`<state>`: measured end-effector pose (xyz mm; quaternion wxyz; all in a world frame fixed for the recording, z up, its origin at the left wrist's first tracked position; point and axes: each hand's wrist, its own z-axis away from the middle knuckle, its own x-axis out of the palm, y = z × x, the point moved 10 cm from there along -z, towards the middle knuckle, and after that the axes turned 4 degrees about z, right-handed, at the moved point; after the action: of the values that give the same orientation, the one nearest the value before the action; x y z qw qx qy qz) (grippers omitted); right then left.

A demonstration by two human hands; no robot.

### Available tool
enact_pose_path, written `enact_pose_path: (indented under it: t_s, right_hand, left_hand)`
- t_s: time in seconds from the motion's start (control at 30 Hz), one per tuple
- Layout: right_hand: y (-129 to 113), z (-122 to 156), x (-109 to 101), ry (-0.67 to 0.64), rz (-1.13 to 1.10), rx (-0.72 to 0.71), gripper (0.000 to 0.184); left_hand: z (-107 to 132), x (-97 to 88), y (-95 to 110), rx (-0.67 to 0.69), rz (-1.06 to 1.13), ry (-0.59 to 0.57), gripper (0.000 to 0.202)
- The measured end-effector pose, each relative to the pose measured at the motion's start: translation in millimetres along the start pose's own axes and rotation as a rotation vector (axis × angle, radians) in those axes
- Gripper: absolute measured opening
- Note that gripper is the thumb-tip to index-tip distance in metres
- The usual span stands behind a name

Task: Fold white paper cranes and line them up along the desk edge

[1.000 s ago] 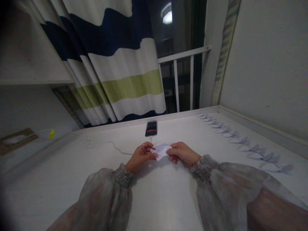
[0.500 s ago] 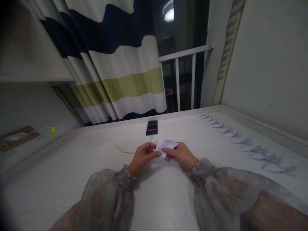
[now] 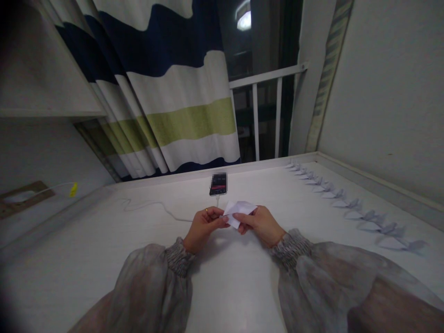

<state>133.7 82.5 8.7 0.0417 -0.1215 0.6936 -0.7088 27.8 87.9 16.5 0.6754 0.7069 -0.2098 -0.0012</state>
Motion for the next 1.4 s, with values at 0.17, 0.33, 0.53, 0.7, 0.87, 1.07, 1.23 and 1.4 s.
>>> enact_pose_path:
  t_s: [0.17, 0.33, 0.53, 0.7, 0.87, 1.07, 1.23, 1.4]
  right_hand:
    - [-2.5, 0.9, 0.7, 0.001, -0.011, -0.02, 0.022]
    - [-2.4, 1.6, -0.5, 0.013, -0.016, -0.018, 0.022]
    - [-1.3, 1.6, -2.5, 0.027, -0.011, -0.012, 0.022]
    - [-1.0, 0.6, -4.9, 0.06, -0.018, -0.007, 0.021]
    - [0.6, 0.7, -5.9, 0.058, -0.016, -0.002, 0.021]
    - [0.5, 0.8, -8.7, 0.075, 0.007, -0.013, 0.022]
    - [0.2, 1.3, -6.3, 0.075, 0.039, -0.004, 0.023]
    - [-1.0, 2.8, -3.0, 0.058, 0.094, -0.003, 0.023]
  left_hand:
    - [-0.3, -2.3, -1.0, 0.003, 0.027, 0.015, 0.025]
    - [-1.6, -2.2, -6.4, -0.016, 0.084, -0.01, 0.022]
    - [-0.9, -0.2, -6.1, -0.026, 0.115, -0.026, 0.021]
    - [-0.2, 5.7, -2.7, -0.019, 0.122, -0.097, 0.045]
    - [0.6, 7.2, 0.1, -0.005, 0.139, -0.116, 0.063]
    - [1.3, 5.1, 0.5, -0.028, 0.116, -0.09, 0.062]
    - [0.0, 5.0, -4.0, -0.058, -0.01, -0.073, 0.069]
    - [-0.2, 7.2, -5.3, -0.051, -0.051, -0.07, 0.071]
